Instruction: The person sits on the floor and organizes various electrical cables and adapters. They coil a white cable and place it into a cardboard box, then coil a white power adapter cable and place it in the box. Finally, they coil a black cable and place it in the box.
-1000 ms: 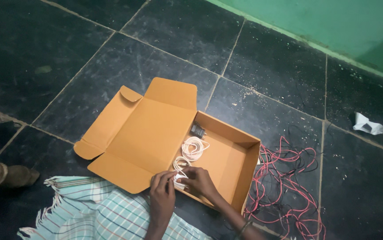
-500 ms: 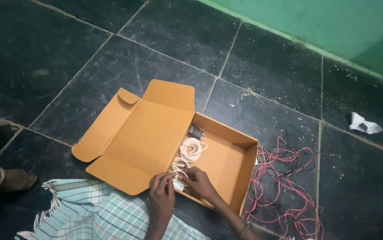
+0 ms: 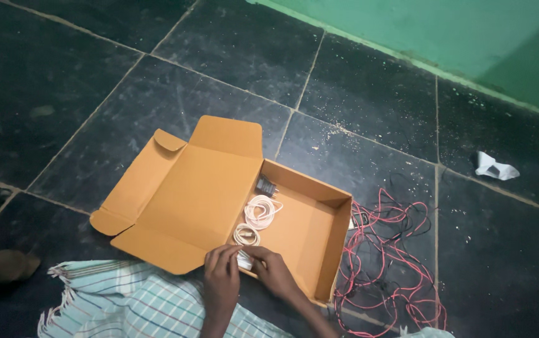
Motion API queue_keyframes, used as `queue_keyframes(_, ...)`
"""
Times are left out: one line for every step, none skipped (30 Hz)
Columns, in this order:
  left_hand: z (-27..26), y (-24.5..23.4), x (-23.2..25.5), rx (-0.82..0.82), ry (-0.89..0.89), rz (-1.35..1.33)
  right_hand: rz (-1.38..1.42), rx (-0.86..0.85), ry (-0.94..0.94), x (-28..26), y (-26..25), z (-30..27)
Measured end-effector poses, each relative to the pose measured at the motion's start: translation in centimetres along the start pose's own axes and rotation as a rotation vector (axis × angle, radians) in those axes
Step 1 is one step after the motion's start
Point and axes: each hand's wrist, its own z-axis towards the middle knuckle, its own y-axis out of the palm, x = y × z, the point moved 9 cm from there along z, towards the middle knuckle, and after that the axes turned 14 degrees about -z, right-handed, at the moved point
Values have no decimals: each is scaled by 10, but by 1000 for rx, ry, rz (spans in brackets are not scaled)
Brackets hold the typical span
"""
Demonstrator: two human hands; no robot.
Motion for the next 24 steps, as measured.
queue_keyframes(2,1,0,-18,10,5,-13,8,-10,4,1,1)
queue_keyframes(3,2,-1,-32,20,11,-27,15,-22,7,1,4)
queue_keyframes(3,5,-2,-69,25,4,-41,22,-34,9,2,5)
queue_keyframes(4,9,-4,-107,31,-4,-49,20,-47,10,2,5)
queue_keyframes(6,14,-7,-144,36,-11,-58,19,-60,11,2,4)
queue_keyframes(7,21,-9,-176,36,18,-66,18,-73,11,2,4)
queue_keyframes(8,28,-11,-208,36,48,-27,-8,-23,15,4,4)
queue_keyframes(8,35,-12,-242,36,77,12,-32,27,20,6,3)
queue_keyframes(9,35,-14,-226,13,113,51,-56,77,23,8,3)
queue_keyframes(8,37,-15,-213,-10,144,67,-57,75,24,7,4)
queue_keyframes(8,39,-17,-199,-33,176,84,-58,72,24,6,6)
queue_keyframes(8,42,-16,-196,-17,221,101,-62,68,24,7,8)
queue_keyframes(10,47,-17,-191,-1,265,97,-43,62,25,6,9)
queue_keyframes(13,51,-18,-185,16,311,92,-24,52,27,6,12)
queue_keyframes(13,59,-28,-264,-43,401,88,-6,43,29,6,15)
queue_keyframes(13,69,-38,-347,-95,489,94,-12,67,35,8,17)
queue_keyframes(11,77,-49,-429,-147,579,101,-19,91,43,10,20)
queue_keyframes(9,83,-53,-457,-137,606,109,-25,120,51,15,20)
queue_keyframes(5,88,-59,-485,-126,634,134,-4,97,55,17,21)
queue_keyframes(1,94,-65,-512,-119,662,158,15,74,58,20,23)
queue_keyframes(-1,98,-71,-505,-112,651,182,33,51,61,21,24)
queue_keyframes(-2,100,-79,-495,-104,640,160,42,45,64,20,25)
queue_keyframes(-3,103,-87,-485,-96,629,137,51,38,66,20,25)
queue_keyframes(-3,105,-89,-477,-59,605,116,56,32,66,19,25)
